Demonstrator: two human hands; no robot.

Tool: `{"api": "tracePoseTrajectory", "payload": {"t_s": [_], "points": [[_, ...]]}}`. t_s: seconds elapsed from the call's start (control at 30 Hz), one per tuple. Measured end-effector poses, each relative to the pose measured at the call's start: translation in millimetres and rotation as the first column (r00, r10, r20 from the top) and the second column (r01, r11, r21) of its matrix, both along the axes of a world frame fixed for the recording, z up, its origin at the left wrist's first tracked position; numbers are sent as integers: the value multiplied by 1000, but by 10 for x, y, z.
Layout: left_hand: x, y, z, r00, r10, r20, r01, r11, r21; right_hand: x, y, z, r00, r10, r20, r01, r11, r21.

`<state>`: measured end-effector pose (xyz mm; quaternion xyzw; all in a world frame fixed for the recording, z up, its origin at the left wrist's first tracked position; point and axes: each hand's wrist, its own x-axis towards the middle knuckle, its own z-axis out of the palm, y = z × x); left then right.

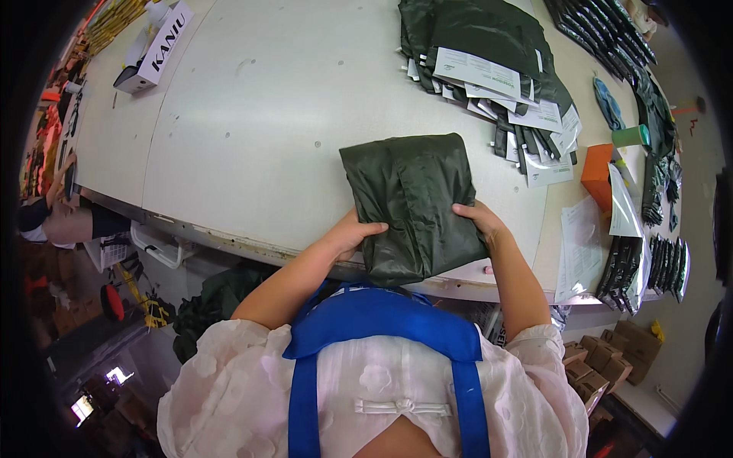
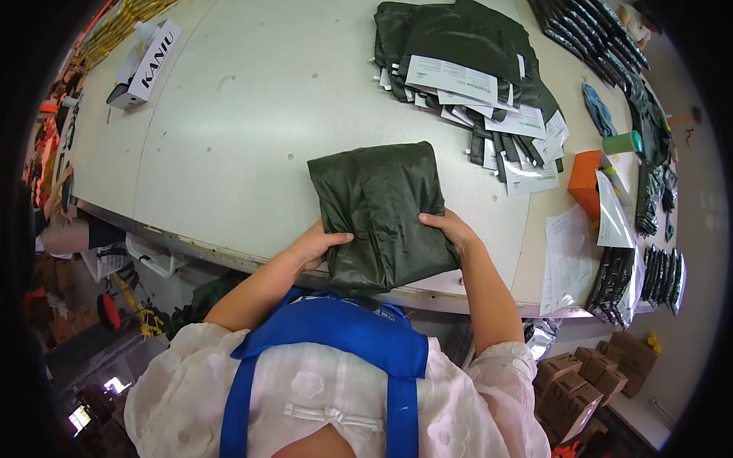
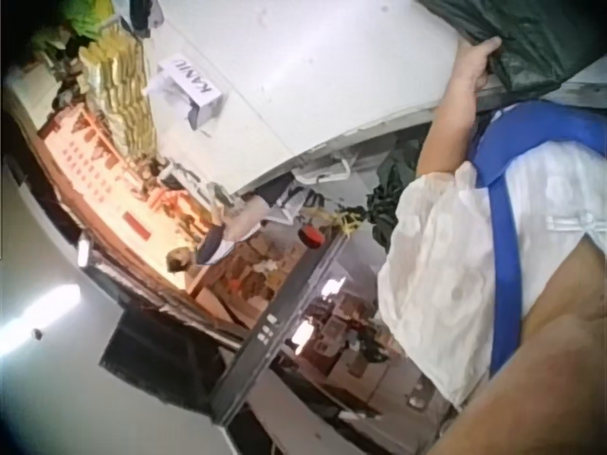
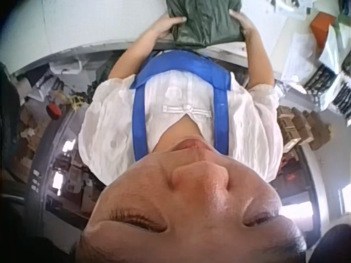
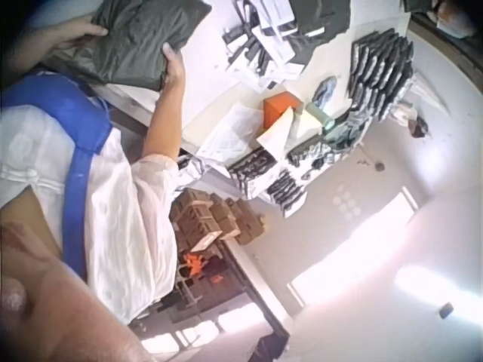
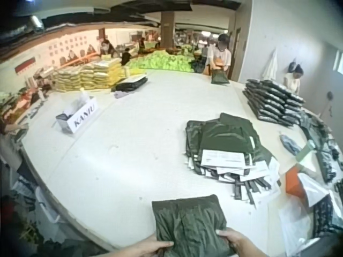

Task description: The person folds a green raincoat on a white table. They smooth the fabric, fold it in half lengthwise, then fold it into a compact rectangle. The person places the folded raincoat into a clear plastic bag and sets it aside.

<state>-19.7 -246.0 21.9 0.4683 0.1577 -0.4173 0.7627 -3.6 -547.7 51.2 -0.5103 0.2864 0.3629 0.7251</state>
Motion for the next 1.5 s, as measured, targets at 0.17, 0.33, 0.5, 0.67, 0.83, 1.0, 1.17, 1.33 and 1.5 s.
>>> {"api": "tracePoseTrajectory", "payload": {"t_s": [0.17, 0.33, 0.5, 0.67, 0.83, 1.0, 1.17, 1.33, 1.5], "points": [[-309, -212, -137, 998, -53, 38, 47, 988, 147, 92, 89, -68, 737, 621, 267, -320, 669, -671], [-502, -497, -899, 978, 50, 204, -117, 938, 327, -34, 690, 371, 535, 843, 57, -171, 174, -970], [-358, -700, 129, 952, 178, -248, -181, 983, 14, -568, 1123, 632, 234, 972, -10, 123, -39, -992], [-541, -499, 106, 949, -212, -232, 188, 975, -120, -612, 916, 263, 218, 935, -280, -198, -239, -951], [-142, -115, 677, 795, -570, 206, 576, 817, 39, -323, 563, 377, 462, 882, -93, -402, 114, -909], [535, 345, 699, 867, -75, 492, -68, 961, 267, -310, 857, 1021, 81, 974, 211, -493, 223, -841], [327, 464, 612, 785, -365, 501, 384, 921, 68, -382, 801, 1143, 381, 924, 33, -766, 336, -548], [-212, 605, 331, 854, -267, 447, 337, 938, -84, -727, 559, 758, 247, 967, 60, -768, 233, -596], [461, 377, 290, 722, -550, 420, 608, 794, -7, -759, 383, 690, 276, 958, 77, -742, 264, -616]]}}
